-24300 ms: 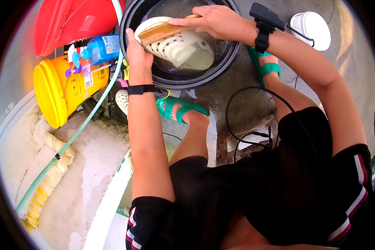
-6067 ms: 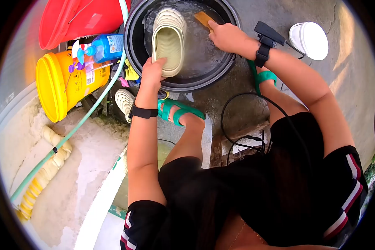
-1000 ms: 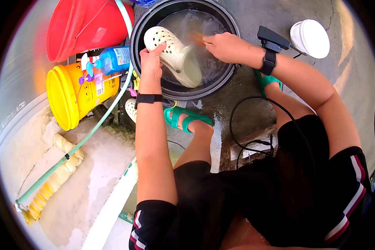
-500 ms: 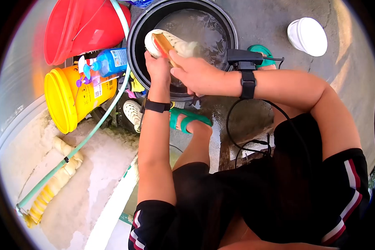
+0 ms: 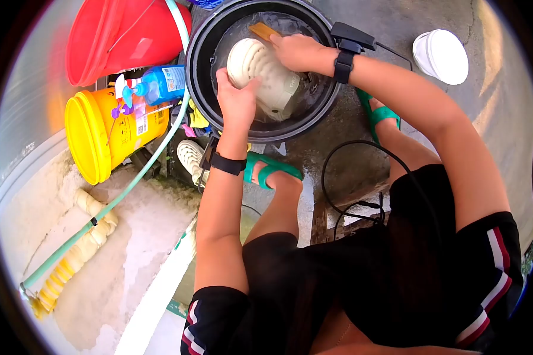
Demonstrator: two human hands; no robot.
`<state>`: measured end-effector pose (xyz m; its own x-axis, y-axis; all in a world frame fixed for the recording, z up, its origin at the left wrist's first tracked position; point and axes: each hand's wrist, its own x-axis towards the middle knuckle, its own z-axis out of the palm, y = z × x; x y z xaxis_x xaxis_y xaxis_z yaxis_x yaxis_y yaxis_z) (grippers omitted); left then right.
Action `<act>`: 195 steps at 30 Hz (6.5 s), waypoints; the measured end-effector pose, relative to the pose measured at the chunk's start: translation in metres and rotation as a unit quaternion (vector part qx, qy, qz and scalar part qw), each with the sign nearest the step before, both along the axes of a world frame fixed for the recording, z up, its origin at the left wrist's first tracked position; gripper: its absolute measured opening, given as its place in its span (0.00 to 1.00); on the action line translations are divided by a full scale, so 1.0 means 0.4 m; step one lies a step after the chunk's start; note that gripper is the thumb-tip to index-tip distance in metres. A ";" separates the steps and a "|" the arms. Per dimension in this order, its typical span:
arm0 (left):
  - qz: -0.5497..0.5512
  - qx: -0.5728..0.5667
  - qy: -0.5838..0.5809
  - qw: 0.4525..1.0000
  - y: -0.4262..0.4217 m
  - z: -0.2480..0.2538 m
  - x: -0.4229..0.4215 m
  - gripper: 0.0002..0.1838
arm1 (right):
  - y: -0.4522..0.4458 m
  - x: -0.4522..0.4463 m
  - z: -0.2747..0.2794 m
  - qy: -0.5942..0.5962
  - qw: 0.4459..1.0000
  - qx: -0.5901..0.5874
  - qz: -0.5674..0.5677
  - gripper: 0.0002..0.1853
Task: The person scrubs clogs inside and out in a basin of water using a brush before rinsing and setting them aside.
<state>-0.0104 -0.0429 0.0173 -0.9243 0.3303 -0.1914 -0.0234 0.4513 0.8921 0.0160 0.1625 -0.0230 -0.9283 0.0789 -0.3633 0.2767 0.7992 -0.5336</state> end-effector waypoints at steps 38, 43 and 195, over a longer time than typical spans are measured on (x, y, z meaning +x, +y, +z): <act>0.044 -0.189 0.179 0.965 0.029 0.024 0.010 0.32 | -0.124 0.059 0.340 0.142 0.981 0.088 0.101 0.21; 0.069 -0.098 0.102 0.987 -0.058 0.038 0.005 0.32 | -0.038 -0.039 0.211 0.036 0.994 0.087 0.061 0.20; 0.082 0.138 -0.502 0.850 0.036 -0.107 0.039 0.31 | 0.072 0.112 0.119 -0.313 0.767 -0.514 -0.223 0.17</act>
<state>0.0053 -0.0286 -0.0254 -0.3779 0.3736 -0.8471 -0.8779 0.1459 0.4560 0.0608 0.1914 0.0245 -0.5111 -0.2891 -0.8095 0.8590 -0.2041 -0.4695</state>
